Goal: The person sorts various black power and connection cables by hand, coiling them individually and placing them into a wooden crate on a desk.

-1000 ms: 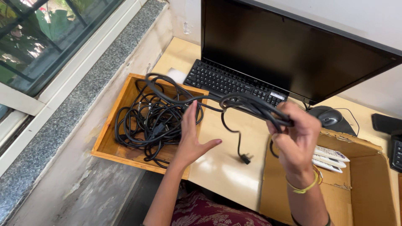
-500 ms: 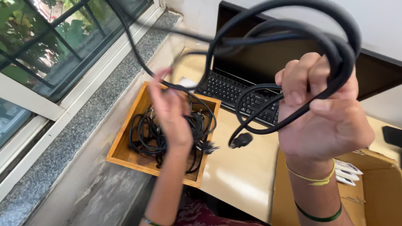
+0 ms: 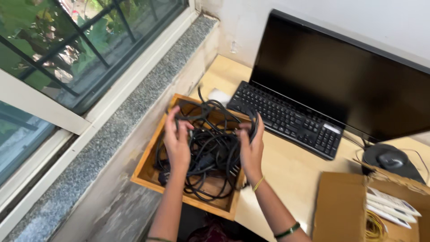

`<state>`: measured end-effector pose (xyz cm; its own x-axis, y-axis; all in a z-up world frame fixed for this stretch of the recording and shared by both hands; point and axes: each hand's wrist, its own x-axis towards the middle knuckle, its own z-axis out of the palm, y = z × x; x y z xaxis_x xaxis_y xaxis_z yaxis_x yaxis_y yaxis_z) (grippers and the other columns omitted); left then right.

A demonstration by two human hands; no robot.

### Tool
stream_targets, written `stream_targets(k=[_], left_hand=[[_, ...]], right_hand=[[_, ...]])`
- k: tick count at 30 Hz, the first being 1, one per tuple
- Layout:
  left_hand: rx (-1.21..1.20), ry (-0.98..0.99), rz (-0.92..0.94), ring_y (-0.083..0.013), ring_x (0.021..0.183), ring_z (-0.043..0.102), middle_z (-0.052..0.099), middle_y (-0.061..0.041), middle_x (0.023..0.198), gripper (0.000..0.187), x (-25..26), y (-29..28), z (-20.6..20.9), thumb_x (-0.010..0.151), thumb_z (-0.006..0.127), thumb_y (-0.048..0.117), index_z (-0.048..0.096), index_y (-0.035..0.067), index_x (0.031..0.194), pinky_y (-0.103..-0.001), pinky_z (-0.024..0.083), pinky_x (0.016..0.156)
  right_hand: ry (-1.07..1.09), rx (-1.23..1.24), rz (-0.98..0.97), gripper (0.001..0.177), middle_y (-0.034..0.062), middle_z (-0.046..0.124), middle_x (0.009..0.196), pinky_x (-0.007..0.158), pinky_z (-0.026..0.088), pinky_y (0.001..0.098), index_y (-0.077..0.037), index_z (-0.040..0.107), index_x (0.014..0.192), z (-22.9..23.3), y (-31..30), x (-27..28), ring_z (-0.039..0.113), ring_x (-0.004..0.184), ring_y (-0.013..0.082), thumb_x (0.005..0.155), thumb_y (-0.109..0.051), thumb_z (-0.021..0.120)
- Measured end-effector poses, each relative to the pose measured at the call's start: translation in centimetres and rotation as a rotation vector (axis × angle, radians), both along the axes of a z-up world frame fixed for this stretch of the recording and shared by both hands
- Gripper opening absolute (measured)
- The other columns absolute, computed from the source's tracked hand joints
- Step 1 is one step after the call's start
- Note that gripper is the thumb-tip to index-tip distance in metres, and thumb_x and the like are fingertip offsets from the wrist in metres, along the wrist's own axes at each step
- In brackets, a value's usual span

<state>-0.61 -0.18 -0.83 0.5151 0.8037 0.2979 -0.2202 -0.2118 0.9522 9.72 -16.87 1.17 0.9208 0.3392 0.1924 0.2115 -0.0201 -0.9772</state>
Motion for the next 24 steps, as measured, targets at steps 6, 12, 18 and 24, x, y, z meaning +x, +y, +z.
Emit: stream_targets(k=[6,12,18,24], left_hand=[[0.547,0.934,0.131,-0.0354,0.13,0.041,0.051,-0.019,0.139,0.075,-3.2,-2.4,-3.0,0.09,0.064,0.025,0.03,0.012,0.156,-0.051,0.034,0.106],[0.421,1.273,-0.103,-0.0339,0.153,0.012,0.016,-0.02,0.164,0.085,-3.2,-1.4,-5.6,0.097,0.057,0.033,0.004,0.008,0.16,-0.051,0.019,0.118],[0.363,1.398,-0.222,-0.0314,0.154,0.005,0.005,-0.018,0.168,0.088,-2.3,-0.5,-6.4,0.097,0.054,0.035,-0.001,0.004,0.16,-0.048,0.017,0.119],[0.458,1.354,-0.164,-0.0321,0.153,0.011,0.011,-0.019,0.167,0.088,-2.5,-0.5,-6.7,0.094,0.057,0.033,0.007,0.002,0.16,-0.047,0.019,0.119]], right_hand=[[-0.604,-0.728,-0.079,0.083,0.0354,0.019,0.159,0.108,0.039,0.0505,-0.011,0.028,0.159,-3.3,1.2,-2.4,0.034,0.141,0.0499,0.085,-0.014,0.065],[-0.734,-1.017,0.039,0.075,0.036,0.017,0.159,0.108,0.037,0.0509,-0.011,0.035,0.155,-5.1,2.7,-1.9,0.035,0.141,0.0485,0.087,-0.024,0.064],[-0.753,-1.197,0.085,0.072,0.0421,0.017,0.156,0.107,0.038,0.0516,-0.007,0.036,0.154,-5.9,3.6,-1.3,0.035,0.14,0.0503,0.09,-0.029,0.061],[-0.646,-1.017,0.092,0.071,0.0348,0.023,0.158,0.106,0.036,0.0519,-0.012,0.042,0.152,-5.1,3.2,-1.5,0.035,0.141,0.0464,0.087,-0.023,0.066]])
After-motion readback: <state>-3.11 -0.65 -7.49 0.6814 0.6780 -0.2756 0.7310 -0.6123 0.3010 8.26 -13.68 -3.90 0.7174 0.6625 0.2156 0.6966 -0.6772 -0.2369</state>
